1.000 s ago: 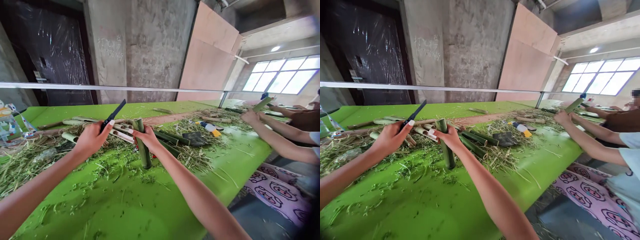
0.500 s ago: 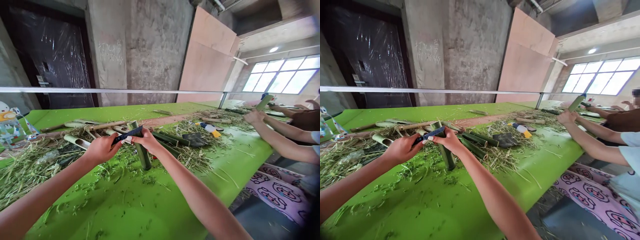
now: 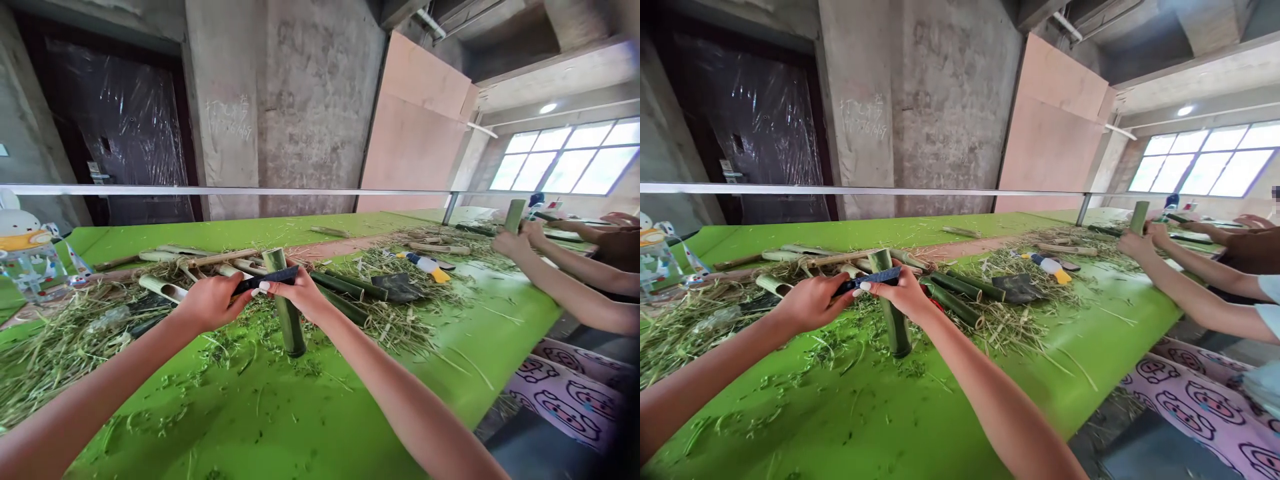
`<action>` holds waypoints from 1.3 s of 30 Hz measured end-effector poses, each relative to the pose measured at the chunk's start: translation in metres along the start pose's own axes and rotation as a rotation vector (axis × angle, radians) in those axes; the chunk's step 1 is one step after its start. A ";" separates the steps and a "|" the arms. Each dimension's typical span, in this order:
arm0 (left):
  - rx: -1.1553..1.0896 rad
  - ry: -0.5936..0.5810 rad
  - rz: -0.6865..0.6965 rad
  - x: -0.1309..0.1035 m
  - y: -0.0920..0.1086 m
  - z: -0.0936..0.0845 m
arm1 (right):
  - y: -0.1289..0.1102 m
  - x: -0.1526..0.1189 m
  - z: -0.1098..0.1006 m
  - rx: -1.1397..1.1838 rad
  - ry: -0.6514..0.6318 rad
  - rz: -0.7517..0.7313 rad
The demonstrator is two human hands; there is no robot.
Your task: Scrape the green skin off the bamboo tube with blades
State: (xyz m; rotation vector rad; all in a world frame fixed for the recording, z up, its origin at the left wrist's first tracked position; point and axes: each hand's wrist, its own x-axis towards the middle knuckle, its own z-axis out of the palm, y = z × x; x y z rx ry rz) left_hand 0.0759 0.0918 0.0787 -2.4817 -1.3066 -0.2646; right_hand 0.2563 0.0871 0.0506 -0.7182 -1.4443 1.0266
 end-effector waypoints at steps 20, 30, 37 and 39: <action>-0.038 0.100 -0.049 -0.002 0.003 -0.004 | -0.009 -0.015 0.008 -0.360 0.168 -0.095; -0.137 0.129 -0.207 -0.001 0.007 -0.002 | -0.011 -0.012 0.003 -0.249 0.143 -0.021; -0.050 0.226 -0.223 -0.001 -0.010 -0.013 | 0.003 -0.004 -0.005 -0.037 0.047 0.078; -0.019 0.207 -0.097 -0.002 -0.003 -0.012 | 0.004 -0.004 -0.005 0.014 0.056 0.088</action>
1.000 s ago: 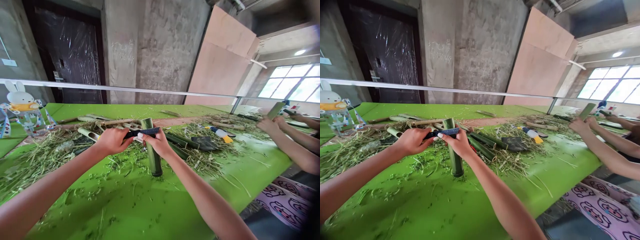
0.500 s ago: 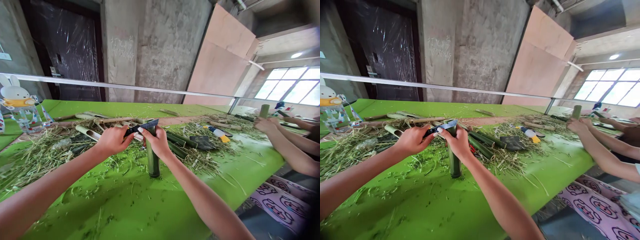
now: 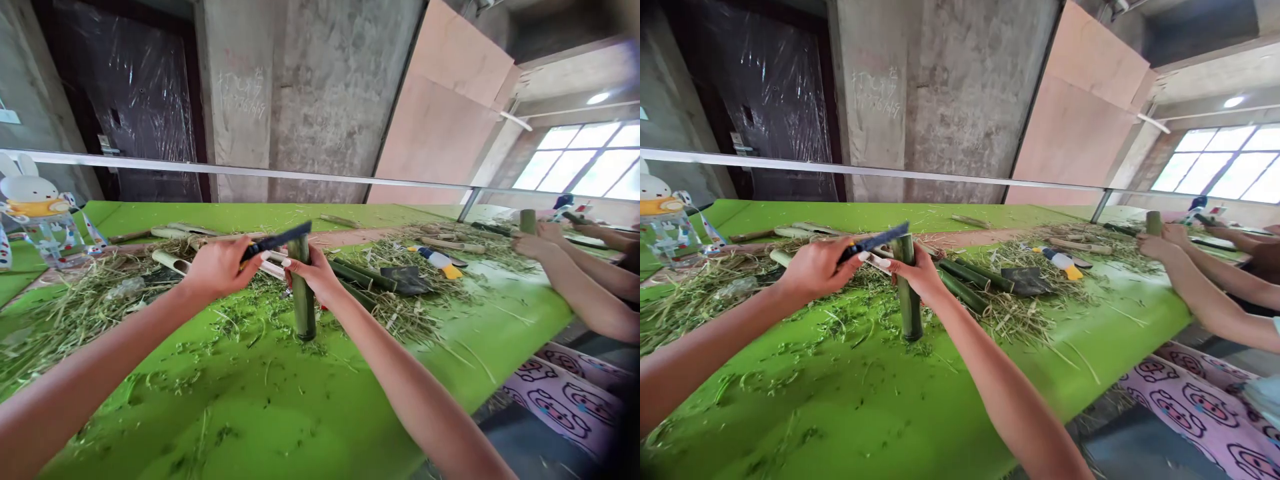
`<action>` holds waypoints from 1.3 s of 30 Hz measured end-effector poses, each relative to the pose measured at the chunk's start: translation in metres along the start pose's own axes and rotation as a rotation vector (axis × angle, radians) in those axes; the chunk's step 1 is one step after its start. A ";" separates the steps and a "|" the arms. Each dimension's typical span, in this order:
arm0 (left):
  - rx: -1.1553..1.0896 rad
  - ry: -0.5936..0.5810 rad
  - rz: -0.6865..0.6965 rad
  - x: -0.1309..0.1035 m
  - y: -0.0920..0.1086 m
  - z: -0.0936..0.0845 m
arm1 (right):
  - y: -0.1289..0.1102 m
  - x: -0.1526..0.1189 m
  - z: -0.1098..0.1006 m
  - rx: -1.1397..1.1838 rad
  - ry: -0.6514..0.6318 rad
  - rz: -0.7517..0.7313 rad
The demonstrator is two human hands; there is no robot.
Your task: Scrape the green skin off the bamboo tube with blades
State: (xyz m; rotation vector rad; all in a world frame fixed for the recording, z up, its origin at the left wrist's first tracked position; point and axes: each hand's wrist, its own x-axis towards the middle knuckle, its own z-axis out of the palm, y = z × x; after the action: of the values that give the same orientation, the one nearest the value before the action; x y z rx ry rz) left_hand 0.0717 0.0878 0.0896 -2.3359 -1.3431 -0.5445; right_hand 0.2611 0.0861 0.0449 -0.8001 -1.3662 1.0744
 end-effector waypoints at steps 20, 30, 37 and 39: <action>-0.026 -0.183 0.126 -0.001 0.008 0.005 | -0.013 -0.010 0.004 -0.113 -0.029 -0.114; -0.030 -0.192 0.047 0.001 0.009 0.006 | -0.016 -0.009 0.008 -0.226 0.058 -0.164; -0.024 -0.166 -0.011 -0.004 0.015 0.016 | -0.008 -0.002 0.003 -0.292 0.088 -0.117; -0.036 -0.147 -0.030 -0.001 0.017 0.017 | -0.007 0.000 0.001 -0.274 0.086 -0.110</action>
State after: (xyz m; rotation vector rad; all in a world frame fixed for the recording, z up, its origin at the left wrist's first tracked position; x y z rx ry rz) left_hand 0.0881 0.0880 0.0725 -2.4302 -1.4462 -0.4154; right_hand 0.2609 0.0832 0.0515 -0.9473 -1.4845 0.7688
